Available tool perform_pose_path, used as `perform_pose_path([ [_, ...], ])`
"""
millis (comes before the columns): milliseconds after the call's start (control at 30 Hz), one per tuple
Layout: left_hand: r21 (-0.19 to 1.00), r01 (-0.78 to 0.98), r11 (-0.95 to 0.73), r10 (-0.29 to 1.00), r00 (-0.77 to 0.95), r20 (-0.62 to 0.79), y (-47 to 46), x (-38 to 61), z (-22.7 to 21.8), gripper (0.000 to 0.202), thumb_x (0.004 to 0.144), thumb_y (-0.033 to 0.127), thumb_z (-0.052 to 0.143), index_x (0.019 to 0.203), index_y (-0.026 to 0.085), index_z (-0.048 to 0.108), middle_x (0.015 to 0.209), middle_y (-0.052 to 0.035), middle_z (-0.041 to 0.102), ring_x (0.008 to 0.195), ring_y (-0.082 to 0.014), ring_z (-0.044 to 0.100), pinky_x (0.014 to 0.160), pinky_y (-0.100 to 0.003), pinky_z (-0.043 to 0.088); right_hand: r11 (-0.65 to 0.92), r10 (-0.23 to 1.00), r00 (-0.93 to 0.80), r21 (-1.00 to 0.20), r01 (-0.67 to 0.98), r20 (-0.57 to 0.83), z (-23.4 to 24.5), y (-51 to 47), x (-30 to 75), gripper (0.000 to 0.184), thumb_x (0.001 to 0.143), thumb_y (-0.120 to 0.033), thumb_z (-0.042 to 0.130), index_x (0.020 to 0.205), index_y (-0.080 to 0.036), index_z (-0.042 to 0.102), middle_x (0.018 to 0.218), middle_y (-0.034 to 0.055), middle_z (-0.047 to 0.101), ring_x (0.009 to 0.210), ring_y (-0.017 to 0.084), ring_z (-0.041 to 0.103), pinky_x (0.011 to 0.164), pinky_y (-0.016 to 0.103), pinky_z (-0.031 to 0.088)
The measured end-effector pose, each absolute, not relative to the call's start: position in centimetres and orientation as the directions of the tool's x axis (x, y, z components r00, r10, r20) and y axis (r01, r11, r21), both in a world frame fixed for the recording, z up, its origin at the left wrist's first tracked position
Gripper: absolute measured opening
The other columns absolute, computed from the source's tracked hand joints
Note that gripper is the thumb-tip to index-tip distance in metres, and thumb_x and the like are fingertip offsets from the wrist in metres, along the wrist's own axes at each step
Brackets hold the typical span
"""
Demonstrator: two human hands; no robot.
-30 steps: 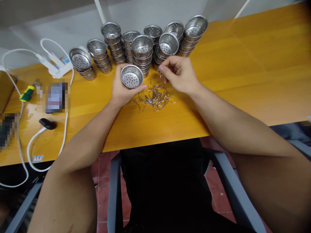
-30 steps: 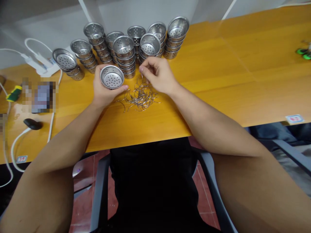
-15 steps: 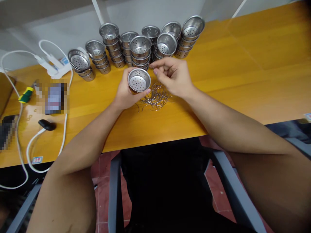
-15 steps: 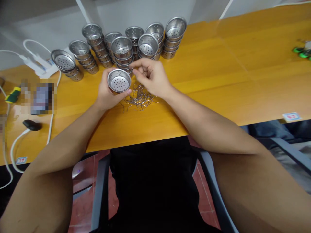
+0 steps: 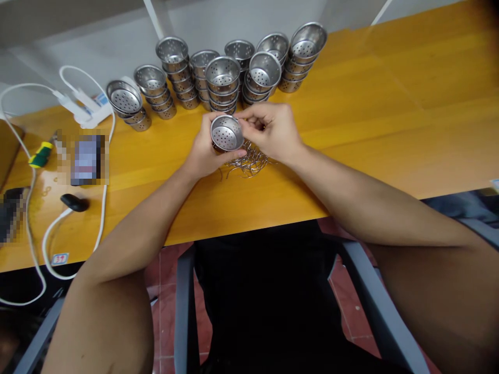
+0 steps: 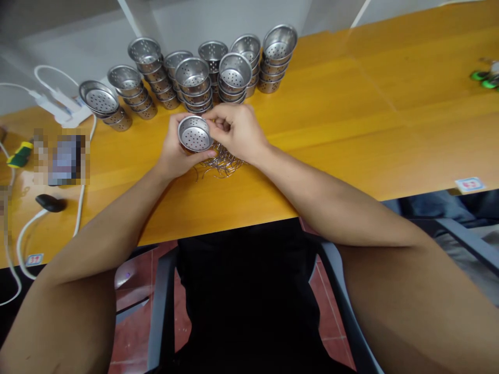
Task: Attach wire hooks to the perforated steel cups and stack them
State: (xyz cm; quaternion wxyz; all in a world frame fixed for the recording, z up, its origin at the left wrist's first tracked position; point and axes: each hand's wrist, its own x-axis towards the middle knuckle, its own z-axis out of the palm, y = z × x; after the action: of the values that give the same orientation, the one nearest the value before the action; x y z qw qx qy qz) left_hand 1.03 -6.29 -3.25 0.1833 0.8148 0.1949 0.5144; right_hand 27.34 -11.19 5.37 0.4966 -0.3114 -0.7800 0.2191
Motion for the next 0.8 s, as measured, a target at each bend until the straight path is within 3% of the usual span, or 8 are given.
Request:
perform_pose_path([
  [267, 0.492, 0.210, -0.845, 0.534, 0.394, 0.748, -7.3, 1.3, -2.2, 0.138, 0.069, 0.109, 0.104, 0.172, 0.038, 0.045, 0.154, -0.0118, 0.072, 0.136, -0.0397, 0.084, 0.120, -0.059, 0.071, 0.687, 0.726, -0.281, -0.678, 0.263, 0.627, 5.0, -11.2, 26.8, 0.028, 0.120, -0.052, 0.089, 0.122, -0.025, 0.092, 0.084, 0.0025, 0.066, 0.076, 0.024, 0.064, 0.081, 0.041, 0.066],
  [400, 0.505, 0.276, -0.818, 0.575, 0.368, 0.731, -8.4, 1.6, -0.9, 0.123, 0.079, 0.112, 0.096, 0.164, 0.035, 0.051, 0.143, -0.0108, 0.076, 0.121, -0.0345, 0.087, 0.108, -0.055, 0.074, 0.638, 0.768, -0.227, -0.744, 0.198, 0.599, 4.8, -11.2, 26.1, 0.022, 0.119, -0.048, 0.091, 0.124, -0.027, 0.087, 0.081, -0.0004, 0.057, 0.074, 0.023, 0.059, 0.079, 0.040, 0.065],
  [600, 0.544, 0.254, -0.800, 0.599, 0.389, 0.700, -8.7, 1.7, -0.9, 0.127, 0.070, 0.106, 0.107, 0.162, 0.035, 0.057, 0.141, -0.0090, 0.077, 0.124, -0.0354, 0.087, 0.116, -0.058, 0.074, 0.593, 0.791, -0.251, -0.800, 0.093, 0.557, 5.2, -11.5, 25.5, 0.018, 0.112, -0.035, 0.095, 0.108, -0.025, 0.081, 0.080, -0.0010, 0.052, 0.074, 0.021, 0.054, 0.072, 0.034, 0.061],
  [700, 0.592, 0.215, -0.776, 0.625, 0.382, 0.681, -8.4, 1.7, -1.2, 0.118, 0.076, 0.105, 0.105, 0.160, 0.035, 0.060, 0.139, -0.0079, 0.077, 0.124, -0.0346, 0.086, 0.118, -0.058, 0.072, 0.554, 0.818, -0.237, -0.828, 0.082, 0.524, 5.6, -11.7, 25.6, 0.022, 0.113, -0.038, 0.096, 0.106, -0.025, 0.080, 0.080, -0.0003, 0.055, 0.074, 0.021, 0.056, 0.070, 0.034, 0.063],
  [800, 0.662, 0.112, -0.741, 0.645, 0.391, 0.656, -8.1, 1.4, -1.3, 0.100, 0.087, 0.101, 0.102, 0.154, 0.035, 0.067, 0.129, -0.0051, 0.079, 0.110, -0.0288, 0.084, 0.106, -0.050, 0.072, 0.541, 0.803, -0.314, -0.840, 0.027, 0.507, 6.5, -12.0, 26.3, 0.035, 0.116, -0.056, 0.096, 0.106, -0.025, 0.082, 0.084, 0.0024, 0.064, 0.078, 0.022, 0.064, 0.070, 0.034, 0.065],
])
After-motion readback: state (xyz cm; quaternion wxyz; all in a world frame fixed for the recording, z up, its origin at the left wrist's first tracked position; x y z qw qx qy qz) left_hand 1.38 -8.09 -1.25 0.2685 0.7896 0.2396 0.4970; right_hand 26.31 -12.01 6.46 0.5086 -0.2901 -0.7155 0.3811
